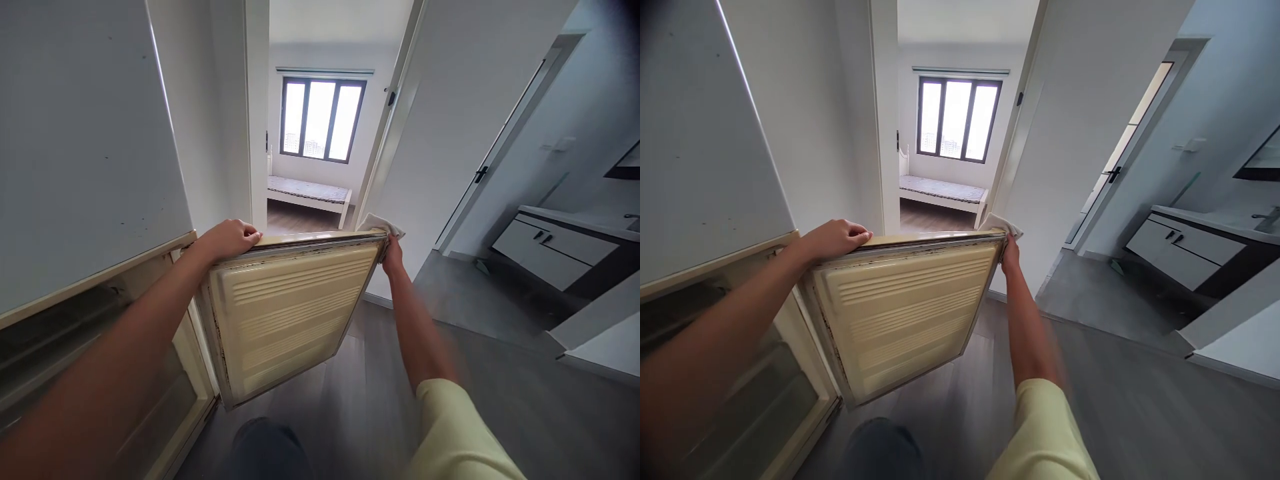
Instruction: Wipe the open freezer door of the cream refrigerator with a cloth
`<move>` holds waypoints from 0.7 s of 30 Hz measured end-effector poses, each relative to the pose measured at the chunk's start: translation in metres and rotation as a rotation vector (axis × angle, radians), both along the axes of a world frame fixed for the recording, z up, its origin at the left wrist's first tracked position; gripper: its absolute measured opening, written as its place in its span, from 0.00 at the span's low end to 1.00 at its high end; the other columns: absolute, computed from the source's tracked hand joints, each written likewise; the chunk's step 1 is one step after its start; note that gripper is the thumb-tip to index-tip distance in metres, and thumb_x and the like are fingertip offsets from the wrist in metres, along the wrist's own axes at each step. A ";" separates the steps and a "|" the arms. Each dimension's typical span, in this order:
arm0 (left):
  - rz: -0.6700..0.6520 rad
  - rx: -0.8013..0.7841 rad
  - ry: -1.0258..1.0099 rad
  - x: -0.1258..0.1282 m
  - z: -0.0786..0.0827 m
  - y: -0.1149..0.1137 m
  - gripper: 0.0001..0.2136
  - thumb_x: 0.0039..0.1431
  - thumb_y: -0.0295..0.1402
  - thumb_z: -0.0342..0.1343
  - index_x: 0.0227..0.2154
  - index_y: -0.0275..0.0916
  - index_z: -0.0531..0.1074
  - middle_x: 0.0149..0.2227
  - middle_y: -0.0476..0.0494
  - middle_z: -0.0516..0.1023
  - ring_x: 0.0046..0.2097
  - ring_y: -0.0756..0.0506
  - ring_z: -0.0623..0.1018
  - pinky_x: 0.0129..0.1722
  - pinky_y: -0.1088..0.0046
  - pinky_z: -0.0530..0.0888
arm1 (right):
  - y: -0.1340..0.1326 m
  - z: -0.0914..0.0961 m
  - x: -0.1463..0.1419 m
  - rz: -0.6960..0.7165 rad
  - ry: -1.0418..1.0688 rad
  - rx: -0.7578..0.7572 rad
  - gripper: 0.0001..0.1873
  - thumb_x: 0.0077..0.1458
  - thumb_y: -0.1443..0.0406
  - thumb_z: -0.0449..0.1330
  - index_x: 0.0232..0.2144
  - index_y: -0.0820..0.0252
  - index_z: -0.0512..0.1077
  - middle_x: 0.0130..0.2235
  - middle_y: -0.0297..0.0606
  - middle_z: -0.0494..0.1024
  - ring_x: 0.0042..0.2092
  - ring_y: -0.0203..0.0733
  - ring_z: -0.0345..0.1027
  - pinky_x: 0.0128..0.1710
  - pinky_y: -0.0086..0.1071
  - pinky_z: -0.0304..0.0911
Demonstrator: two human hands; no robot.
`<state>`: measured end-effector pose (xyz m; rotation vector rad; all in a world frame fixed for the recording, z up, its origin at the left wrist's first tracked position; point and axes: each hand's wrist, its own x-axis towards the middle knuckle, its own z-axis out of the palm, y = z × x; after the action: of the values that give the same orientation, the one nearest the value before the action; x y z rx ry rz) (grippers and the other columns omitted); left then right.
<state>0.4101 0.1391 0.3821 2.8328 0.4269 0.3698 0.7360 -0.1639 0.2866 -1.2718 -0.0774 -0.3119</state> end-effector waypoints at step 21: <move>0.142 0.038 -0.019 0.004 -0.001 -0.009 0.16 0.51 0.46 0.48 0.31 0.46 0.78 0.21 0.50 0.72 0.27 0.45 0.69 0.29 0.69 0.61 | -0.001 -0.325 -0.023 0.284 0.439 0.228 0.13 0.45 0.60 0.51 0.29 0.61 0.70 0.29 0.34 0.76 0.33 0.39 0.70 0.31 0.29 0.67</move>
<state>0.4143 0.1302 0.3808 2.8408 0.6255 0.4368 0.7127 -0.1652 -0.0387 -1.0614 0.1481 0.2012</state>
